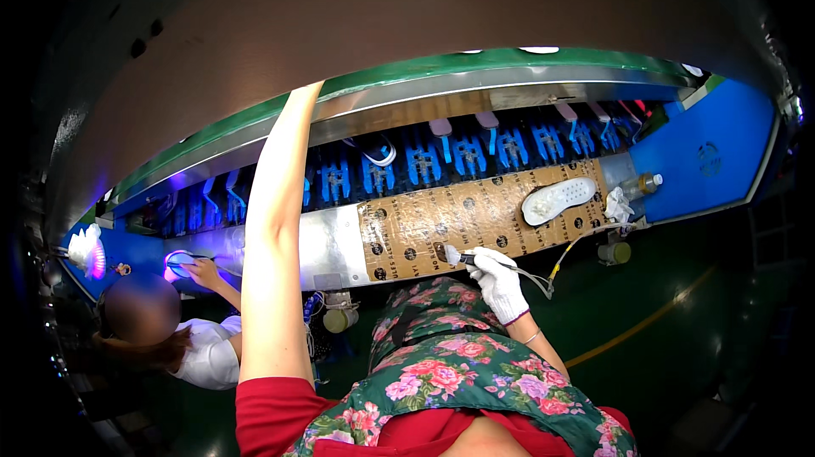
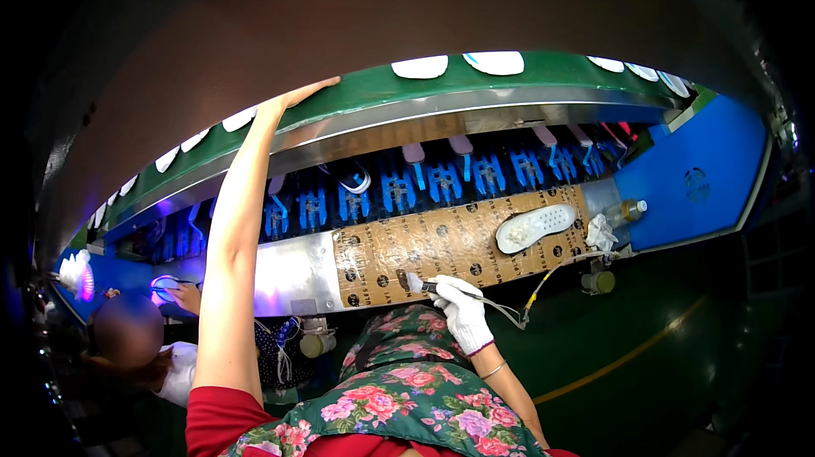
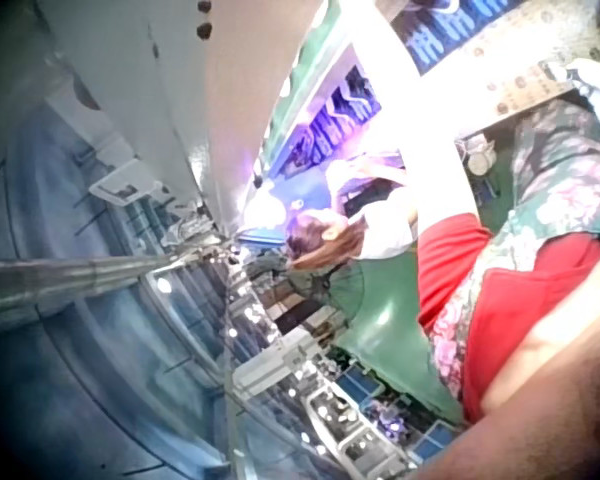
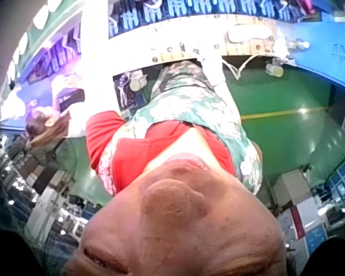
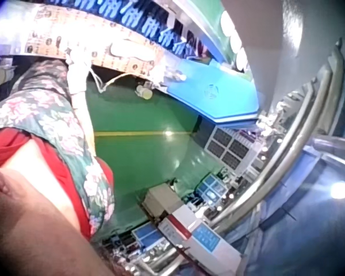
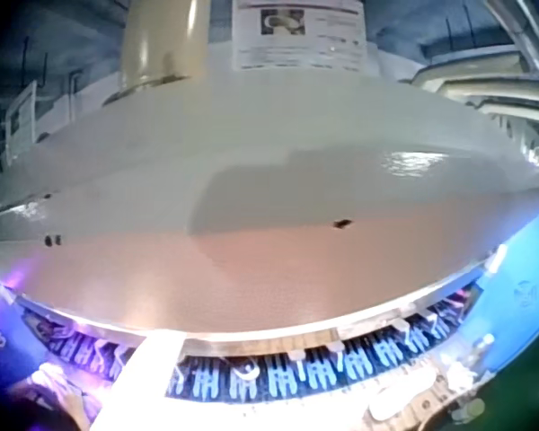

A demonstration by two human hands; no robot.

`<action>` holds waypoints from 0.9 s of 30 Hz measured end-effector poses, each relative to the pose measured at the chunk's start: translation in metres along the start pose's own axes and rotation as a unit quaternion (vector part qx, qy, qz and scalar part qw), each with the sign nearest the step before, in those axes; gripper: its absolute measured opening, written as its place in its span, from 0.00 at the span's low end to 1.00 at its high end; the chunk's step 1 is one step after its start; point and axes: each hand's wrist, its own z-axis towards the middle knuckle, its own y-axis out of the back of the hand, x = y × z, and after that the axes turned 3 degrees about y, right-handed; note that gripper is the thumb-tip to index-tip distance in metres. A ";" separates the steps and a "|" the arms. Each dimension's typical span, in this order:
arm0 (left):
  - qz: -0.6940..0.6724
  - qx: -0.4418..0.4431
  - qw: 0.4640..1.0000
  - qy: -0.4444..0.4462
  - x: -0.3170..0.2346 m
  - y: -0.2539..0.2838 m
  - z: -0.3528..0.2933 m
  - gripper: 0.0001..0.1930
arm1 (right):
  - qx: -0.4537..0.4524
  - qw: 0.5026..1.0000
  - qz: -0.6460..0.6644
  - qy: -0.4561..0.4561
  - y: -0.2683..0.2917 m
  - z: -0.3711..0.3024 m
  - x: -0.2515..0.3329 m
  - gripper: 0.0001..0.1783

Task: The person picks up shoe soles one at a time and applies adhesive to the edges using a brush.

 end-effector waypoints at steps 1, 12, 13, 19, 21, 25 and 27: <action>0.013 0.005 1.000 0.005 0.008 0.001 0.000 0.31 | -0.001 1.000 -0.002 -0.002 -0.004 0.001 0.000 0.14; 0.109 -0.185 0.973 0.079 0.197 0.046 -0.052 0.24 | 0.014 0.997 -0.071 -0.027 -0.038 0.004 -0.021 0.14; 0.117 -0.205 0.968 0.082 0.212 0.051 -0.057 0.24 | 0.015 0.996 -0.076 -0.031 -0.038 0.003 -0.024 0.14; 0.154 -0.319 0.933 0.062 0.264 0.061 -0.061 0.20 | -0.002 0.997 -0.064 -0.038 -0.042 0.002 -0.028 0.14; 0.162 -0.349 0.922 0.051 0.271 0.056 -0.062 0.19 | 0.008 0.996 -0.069 -0.049 -0.046 0.003 -0.027 0.15; 0.170 -0.384 0.906 0.054 0.277 0.048 -0.090 0.17 | 0.012 0.997 -0.068 -0.043 -0.052 0.003 -0.024 0.16; 0.174 -0.384 0.903 0.088 0.273 0.051 -0.123 0.14 | 0.022 0.997 -0.048 -0.052 -0.060 0.003 -0.020 0.15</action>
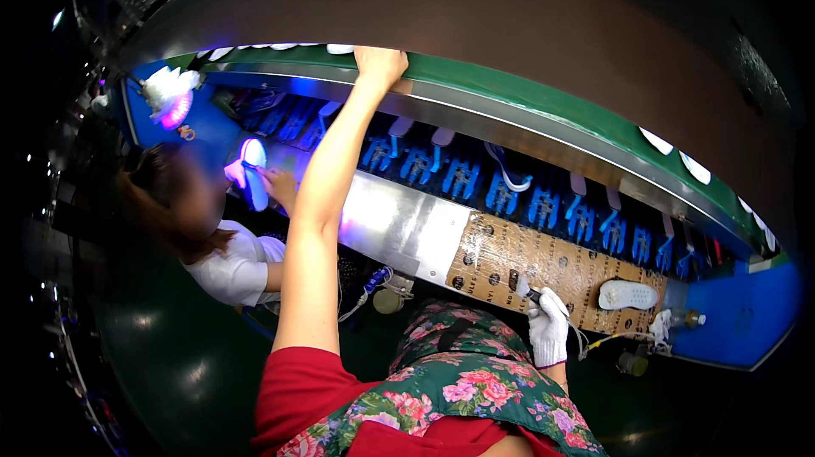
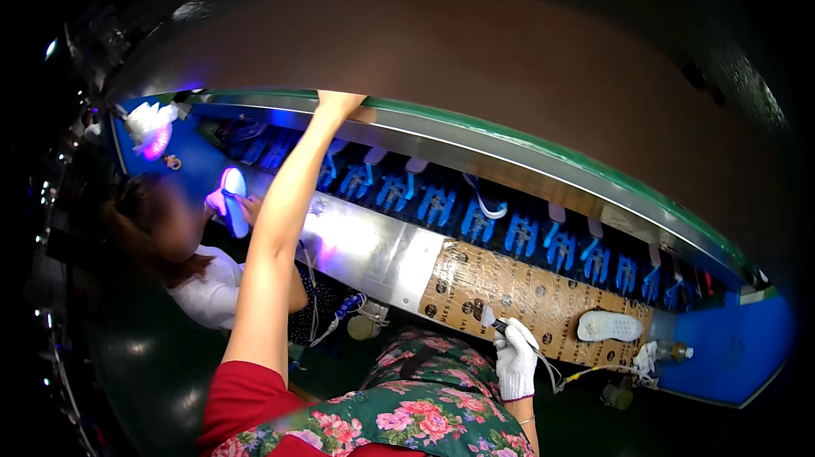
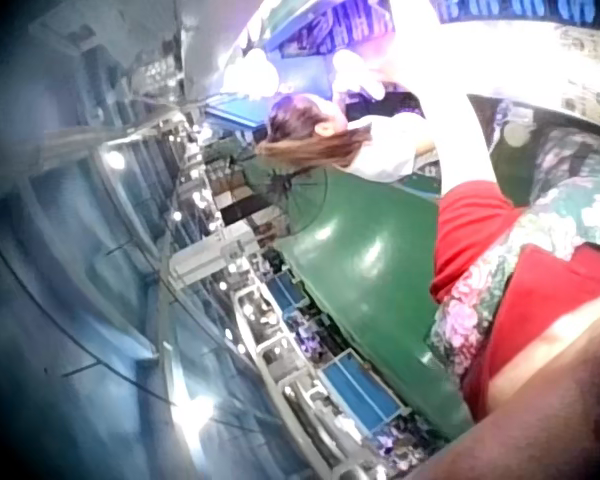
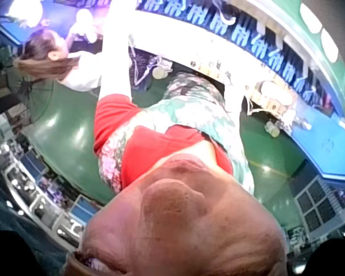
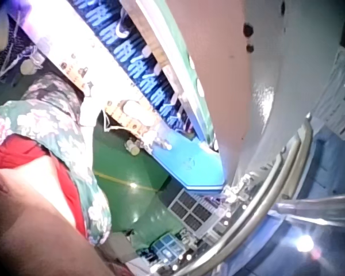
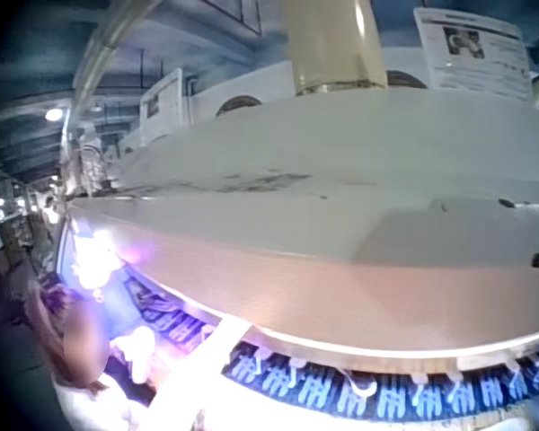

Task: The person picks up shoe soles one at a time and applies adhesive to the edges using a brush.

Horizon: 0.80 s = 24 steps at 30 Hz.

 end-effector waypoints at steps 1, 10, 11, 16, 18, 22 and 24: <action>0.008 0.008 1.000 0.014 0.001 0.011 -0.007 0.13 | -0.003 1.000 0.004 0.002 -0.008 -0.002 0.002 0.15; -0.523 -0.038 0.830 0.191 -0.039 0.125 -0.119 0.10 | 0.094 0.995 0.037 -0.021 -0.052 -0.004 0.024 0.14; -0.519 -0.057 0.833 0.182 -0.037 0.139 -0.131 0.14 | 0.114 0.992 0.049 -0.019 -0.054 -0.001 0.026 0.13; -0.438 -0.227 0.825 0.277 -0.022 0.184 -0.171 0.09 | 0.190 0.974 0.121 -0.003 -0.069 0.001 0.048 0.12; -0.527 -0.217 0.732 0.374 -0.036 0.199 -0.168 0.12 | 0.179 0.972 0.154 0.002 -0.068 -0.002 0.056 0.12; -0.607 -0.030 0.665 0.433 -0.067 0.200 -0.190 0.20 | 0.212 0.972 0.097 0.038 -0.087 -0.022 0.069 0.14; -0.660 0.096 0.580 0.467 -0.091 0.183 -0.211 0.21 | 0.243 0.968 0.019 0.061 -0.096 -0.029 0.072 0.13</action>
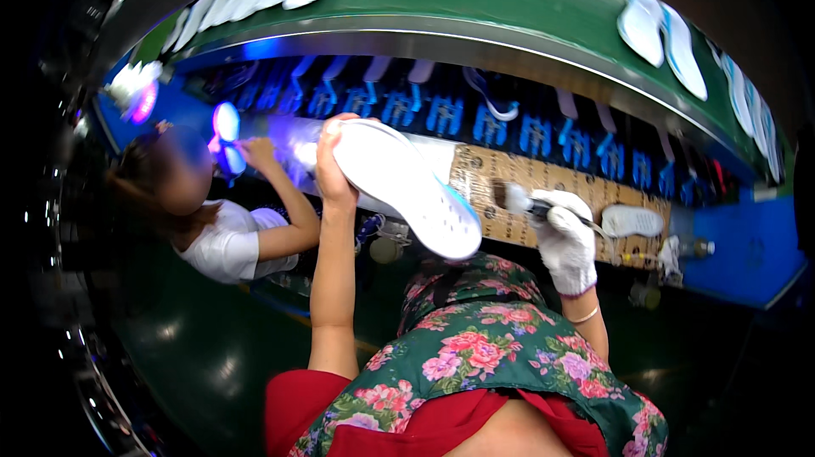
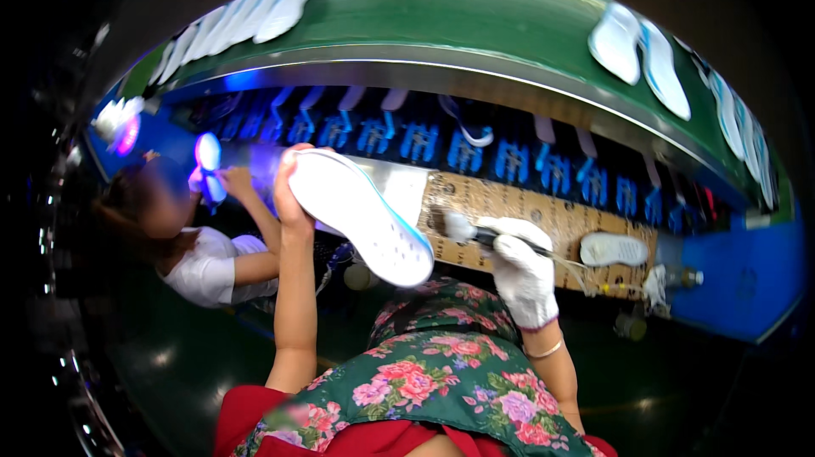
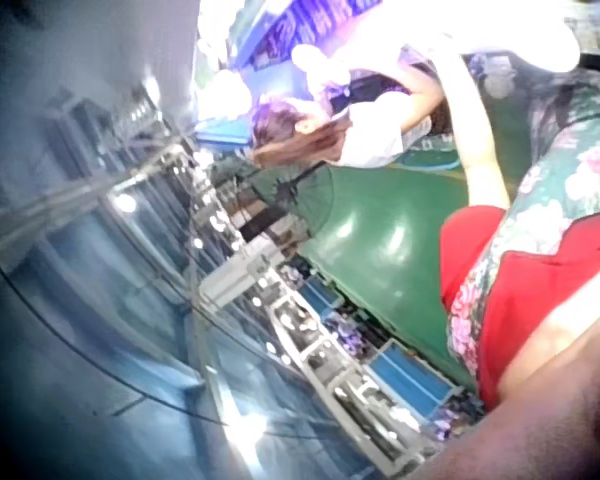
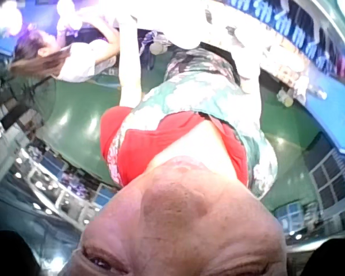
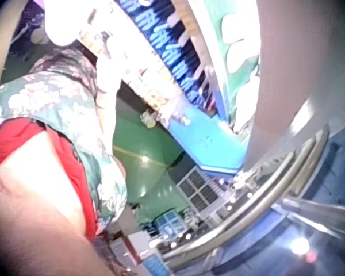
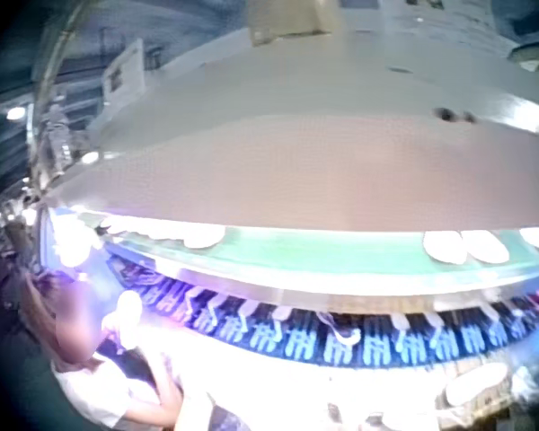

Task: The person picks up shoe soles one at a time and applies adhesive to the edges using a brush.

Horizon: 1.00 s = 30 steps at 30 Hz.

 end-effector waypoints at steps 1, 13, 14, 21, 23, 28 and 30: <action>-0.001 0.029 0.997 0.073 0.019 -0.007 -0.006 0.21 | 0.003 1.000 -0.019 -0.003 -0.002 -0.003 -0.001 0.13; -0.526 0.221 0.613 0.547 0.129 -0.105 -0.156 0.61 | -0.041 0.995 -0.094 -0.008 0.008 -0.032 0.024 0.13; -0.336 0.335 0.730 0.492 0.136 -0.106 -0.159 0.62 | -0.053 0.986 -0.156 0.008 0.009 -0.031 0.025 0.12; -0.478 0.263 0.698 0.464 0.123 -0.147 -0.163 0.56 | -0.011 0.941 -0.321 0.106 0.015 -0.036 0.036 0.12; -0.470 0.328 0.719 0.393 0.126 -0.155 -0.158 0.52 | -0.014 0.932 -0.349 0.102 0.013 -0.036 0.040 0.13; -0.255 0.183 0.879 0.359 0.123 -0.168 -0.171 0.45 | 0.072 0.821 -0.481 0.298 0.013 -0.023 0.051 0.13; -0.228 0.190 0.891 0.343 0.122 -0.175 -0.176 0.46 | 0.082 0.763 -0.536 0.351 0.018 -0.017 0.055 0.15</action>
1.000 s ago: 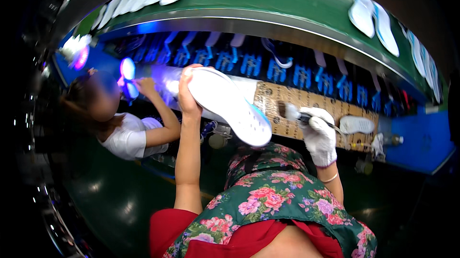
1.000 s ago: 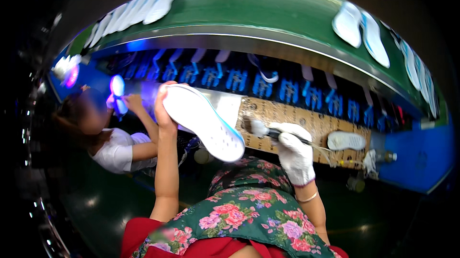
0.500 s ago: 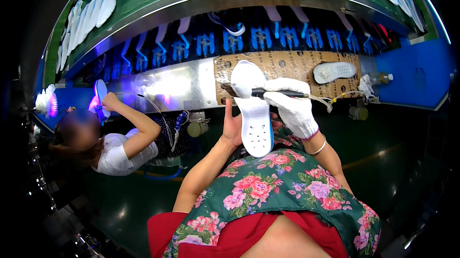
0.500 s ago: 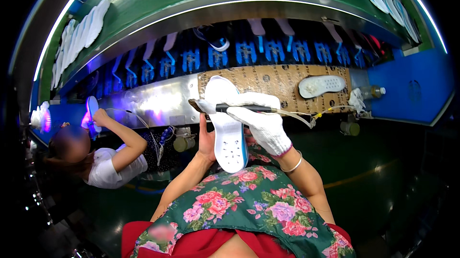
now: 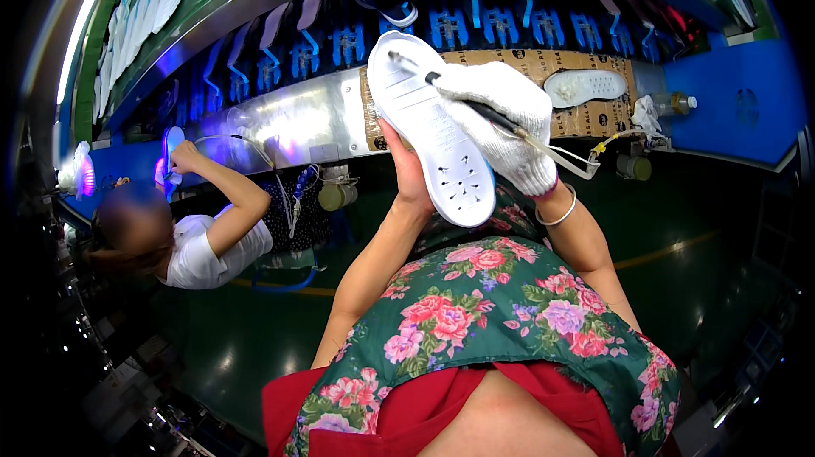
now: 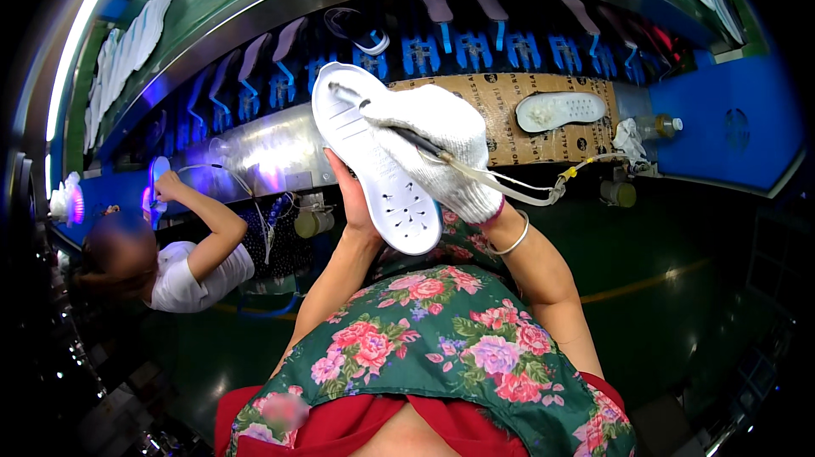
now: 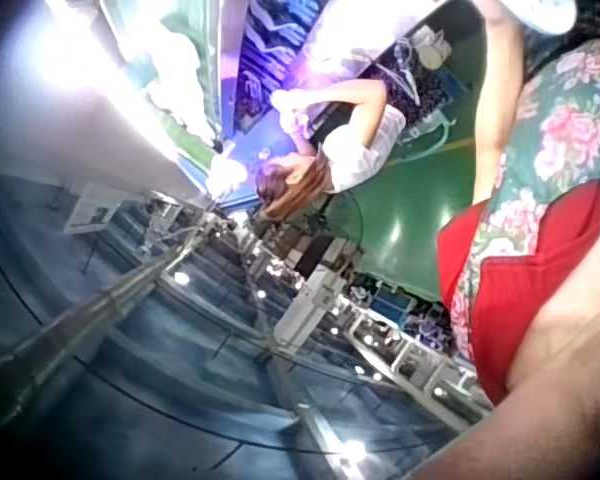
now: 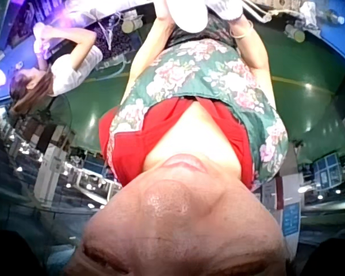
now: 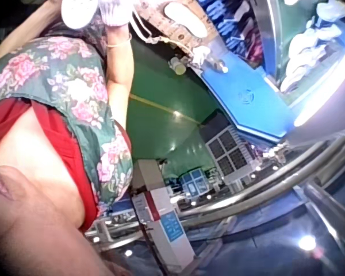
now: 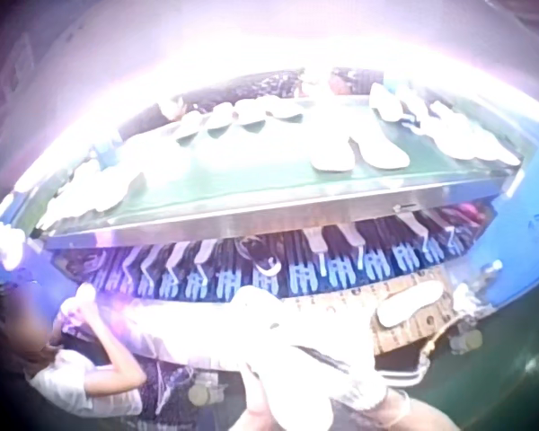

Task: The person picks up shoe soles one at a time and applies adhesive to the edges using a brush.

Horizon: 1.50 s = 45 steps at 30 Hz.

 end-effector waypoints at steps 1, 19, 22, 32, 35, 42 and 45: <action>0.019 -0.002 1.000 -0.002 0.004 -0.001 -0.001 0.46 | -0.016 0.999 -0.036 0.026 0.000 0.002 -0.002 0.15; 0.088 -0.044 0.995 0.017 0.015 0.000 0.005 0.50 | 0.060 0.997 -0.021 0.049 0.013 -0.033 0.005 0.19; 0.117 0.029 0.993 0.009 0.010 0.018 0.005 0.51 | 0.053 0.991 0.118 -0.016 0.017 -0.025 0.014 0.15; 0.057 -0.018 0.998 -0.037 -0.006 0.020 0.018 0.50 | 0.087 0.991 0.067 0.071 0.009 -0.035 0.023 0.14; 0.036 -0.050 0.997 -0.056 -0.009 0.016 0.020 0.52 | 0.075 0.993 0.089 -0.007 0.015 -0.037 0.010 0.16; -0.094 0.239 0.964 0.068 -0.022 0.028 0.032 0.58 | 0.122 0.986 0.064 0.098 -0.003 -0.048 0.020 0.22; -0.102 0.191 0.976 0.036 -0.029 0.038 0.038 0.61 | 0.059 0.995 0.050 0.059 -0.001 -0.039 0.017 0.17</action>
